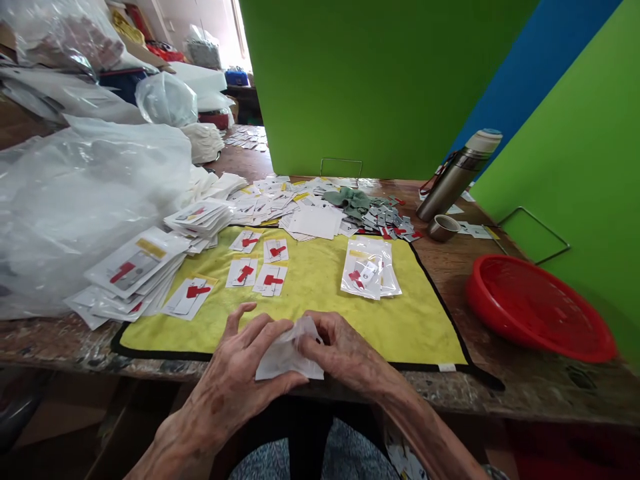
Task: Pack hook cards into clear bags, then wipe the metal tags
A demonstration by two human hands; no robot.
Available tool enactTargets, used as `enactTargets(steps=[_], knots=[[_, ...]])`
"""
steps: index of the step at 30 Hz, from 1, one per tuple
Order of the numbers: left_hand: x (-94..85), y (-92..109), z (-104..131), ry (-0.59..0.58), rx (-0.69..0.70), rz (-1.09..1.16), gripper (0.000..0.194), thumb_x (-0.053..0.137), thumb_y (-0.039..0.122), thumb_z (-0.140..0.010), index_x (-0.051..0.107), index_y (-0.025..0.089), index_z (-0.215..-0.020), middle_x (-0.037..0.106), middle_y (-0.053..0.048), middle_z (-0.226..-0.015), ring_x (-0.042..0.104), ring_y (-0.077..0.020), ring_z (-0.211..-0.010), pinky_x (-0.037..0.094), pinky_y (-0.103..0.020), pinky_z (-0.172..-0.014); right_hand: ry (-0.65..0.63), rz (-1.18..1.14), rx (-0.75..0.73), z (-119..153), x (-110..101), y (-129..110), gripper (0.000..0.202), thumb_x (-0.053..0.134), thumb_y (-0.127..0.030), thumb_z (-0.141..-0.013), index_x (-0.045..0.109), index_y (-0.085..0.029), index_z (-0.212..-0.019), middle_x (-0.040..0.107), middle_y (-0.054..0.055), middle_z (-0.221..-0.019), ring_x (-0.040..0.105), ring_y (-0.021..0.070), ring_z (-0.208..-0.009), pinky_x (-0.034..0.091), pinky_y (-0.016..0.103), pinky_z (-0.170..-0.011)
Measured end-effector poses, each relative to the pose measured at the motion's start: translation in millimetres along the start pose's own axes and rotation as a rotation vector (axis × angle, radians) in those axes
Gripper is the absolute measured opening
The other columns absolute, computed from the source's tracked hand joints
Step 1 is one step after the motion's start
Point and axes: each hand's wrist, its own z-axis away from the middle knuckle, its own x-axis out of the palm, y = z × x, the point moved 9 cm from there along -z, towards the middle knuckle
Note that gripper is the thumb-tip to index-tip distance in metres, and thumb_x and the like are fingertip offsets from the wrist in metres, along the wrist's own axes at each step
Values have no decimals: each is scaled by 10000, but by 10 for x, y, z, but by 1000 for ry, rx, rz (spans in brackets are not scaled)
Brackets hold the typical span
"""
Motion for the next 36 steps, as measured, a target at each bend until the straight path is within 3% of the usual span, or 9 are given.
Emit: enactTargets(steps=[5, 13, 18, 20, 23, 26, 29, 32, 36], knots=[[-5, -38, 28, 0, -3, 1, 723, 825, 353, -605, 431, 172, -1185, 643, -77, -1007, 612, -246, -944, 360, -496, -985, -53, 126, -14, -54, 53, -50, 213, 571, -391, -852, 607, -181, -837, 546, -21, -714, 442, 102, -604, 338, 194, -493], [-12, -166, 70, 31, -121, 59, 585, 809, 330, -619, 454, 217, -1070, 645, -24, -885, 626, -229, -805, 483, -442, -792, 72, 516, -93, -161, 97, -249, 184, 561, -360, -844, 614, -184, -829, 587, 3, -752, 500, 151, -709, 372, 249, -610], [45, -414, 173, -95, -313, 315, 606, 848, 394, -544, 504, 262, -1026, 640, 16, -869, 623, -199, -785, 510, -324, -678, -165, 295, -26, -202, 268, -139, 164, 555, -335, -837, 596, -178, -815, 548, -24, -699, 464, 112, -600, 350, 221, -526], [27, -516, 228, -112, -375, 385, 630, 814, 451, -585, 495, 269, -1097, 632, -7, -943, 626, -204, -839, 523, -316, -679, -122, 326, -6, -217, 213, -134, 182, 556, -356, -838, 598, -180, -812, 544, -23, -702, 463, 112, -605, 339, 218, -519], [-262, -567, 253, 135, -366, 271, 479, 693, 412, -752, 477, 244, -1145, 583, -59, -1062, 587, -222, -987, 510, -364, -807, 5, 445, -43, -222, 140, -216, 166, 550, -337, -835, 556, -192, -755, 520, -34, -676, 452, 113, -604, 327, 225, -537], [-469, -407, 254, 306, -281, 60, 274, 647, 416, -798, 522, 224, -947, 563, -41, -931, 557, -225, -946, 484, -391, -822, 121, 525, -106, -211, 143, -321, 193, 547, -298, -826, 497, -196, -669, 471, -39, -628, 435, 120, -608, 314, 236, -554], [-385, -263, 209, 197, -207, 18, 382, 659, 476, -775, 523, 212, -1016, 569, -67, -980, 549, -239, -959, 487, -395, -808, 184, 466, -110, -205, 146, -346, 242, 548, -338, -844, 497, -192, -657, 467, -36, -631, 430, 117, -603, 314, 235, -547], [-284, -179, 191, 78, -106, -24, 766, 715, 553, -684, 396, 189, -1278, 509, -147, -1240, 467, -313, -1162, 414, -496, -952, 11, 217, -75, -215, 262, -287, 219, 547, -392, -862, 574, -186, -790, 509, -40, -668, 427, 96, -568, 330, 214, -514], [-175, -234, 202, -1, -113, 21, 679, 795, 416, -651, 418, 210, -1177, 611, -60, -1006, 568, -245, -930, 460, -450, -847, -178, 56, -2, -177, 348, -198, 199, 631, -363, -812, 615, -167, -842, 518, -43, -682, 416, 80, -570, 336, 192, -507]])
